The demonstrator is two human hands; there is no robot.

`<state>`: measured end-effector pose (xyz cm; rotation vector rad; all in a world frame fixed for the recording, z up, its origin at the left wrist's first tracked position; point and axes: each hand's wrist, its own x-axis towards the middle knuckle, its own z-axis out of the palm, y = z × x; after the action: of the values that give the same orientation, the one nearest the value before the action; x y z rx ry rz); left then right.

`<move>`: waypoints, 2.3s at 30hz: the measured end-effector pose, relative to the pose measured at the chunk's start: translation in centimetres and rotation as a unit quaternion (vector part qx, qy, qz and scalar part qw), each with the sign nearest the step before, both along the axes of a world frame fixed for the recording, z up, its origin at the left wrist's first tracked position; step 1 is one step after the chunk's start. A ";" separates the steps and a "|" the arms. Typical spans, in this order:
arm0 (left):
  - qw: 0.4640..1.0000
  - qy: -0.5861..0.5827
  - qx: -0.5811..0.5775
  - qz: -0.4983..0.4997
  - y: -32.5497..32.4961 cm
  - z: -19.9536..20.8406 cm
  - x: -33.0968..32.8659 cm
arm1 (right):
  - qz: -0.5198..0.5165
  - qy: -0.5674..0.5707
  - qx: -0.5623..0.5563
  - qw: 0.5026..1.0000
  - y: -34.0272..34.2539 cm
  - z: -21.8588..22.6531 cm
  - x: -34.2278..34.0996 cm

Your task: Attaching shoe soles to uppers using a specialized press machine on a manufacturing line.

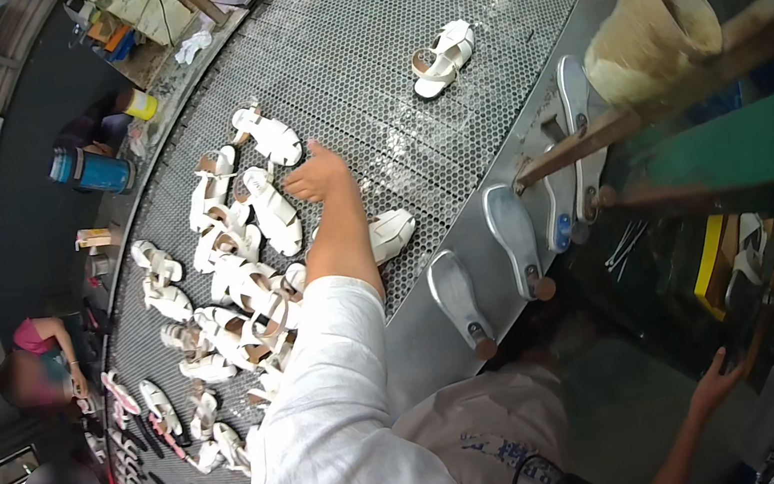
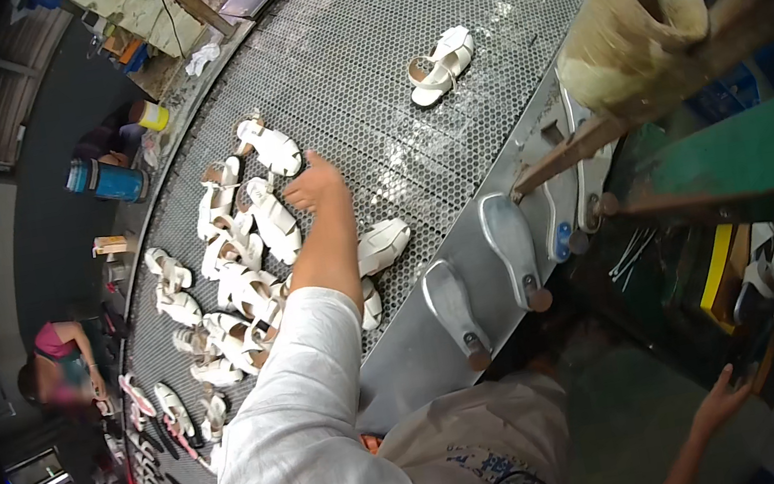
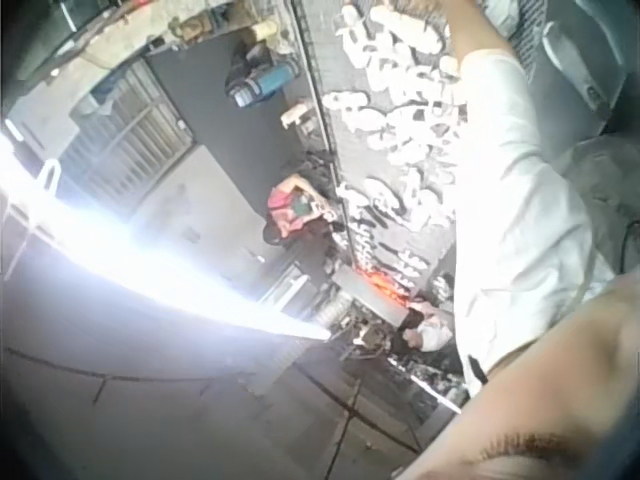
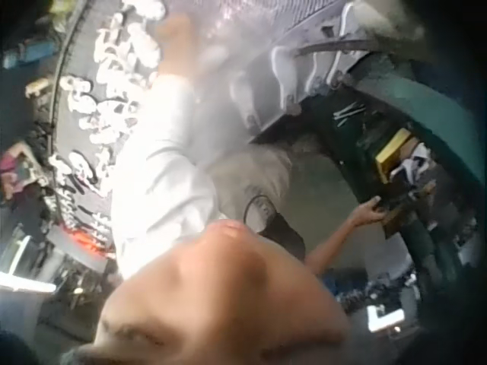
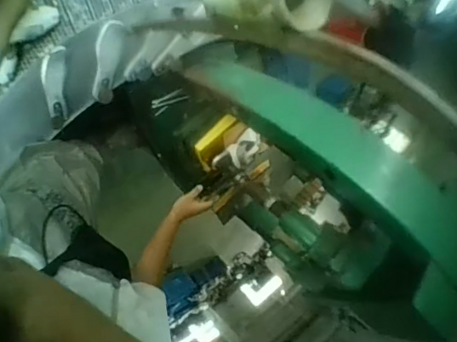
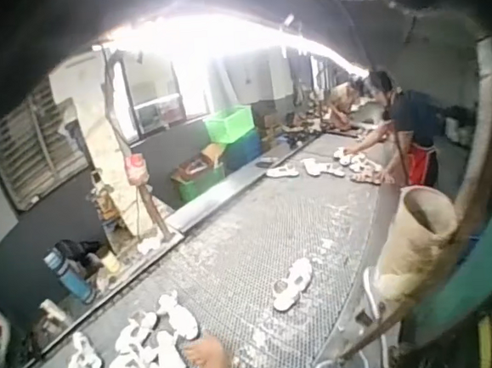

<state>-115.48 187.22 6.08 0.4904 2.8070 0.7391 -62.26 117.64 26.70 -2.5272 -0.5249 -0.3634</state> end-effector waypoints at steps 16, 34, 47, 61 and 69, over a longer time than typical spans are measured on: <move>0.777 0.348 0.252 -0.460 13.7 1.2 -8.8 | 0.015 -0.018 0.001 1.000 8.0 -4.3 7.8; 0.731 -0.036 -0.237 -0.639 13.9 -5.8 -12.5 | -0.193 0.054 0.064 0.978 12.5 -3.9 8.2; 0.637 0.128 -0.277 -0.708 -17.2 9.3 -2.0 | -0.124 -0.092 0.069 0.986 7.0 -2.5 7.7; 0.399 -0.804 0.135 -0.421 -35.9 24.1 -16.6 | -0.076 0.199 0.286 0.934 1.7 -2.2 6.5; 0.236 -0.963 0.013 -0.131 -58.3 19.8 -7.6 | 0.063 0.485 0.466 0.738 4.3 5.2 -30.6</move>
<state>-123.12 128.96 25.84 -0.1543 0.2101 0.4400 -92.81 121.92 31.85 -1.3629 -0.0250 0.6173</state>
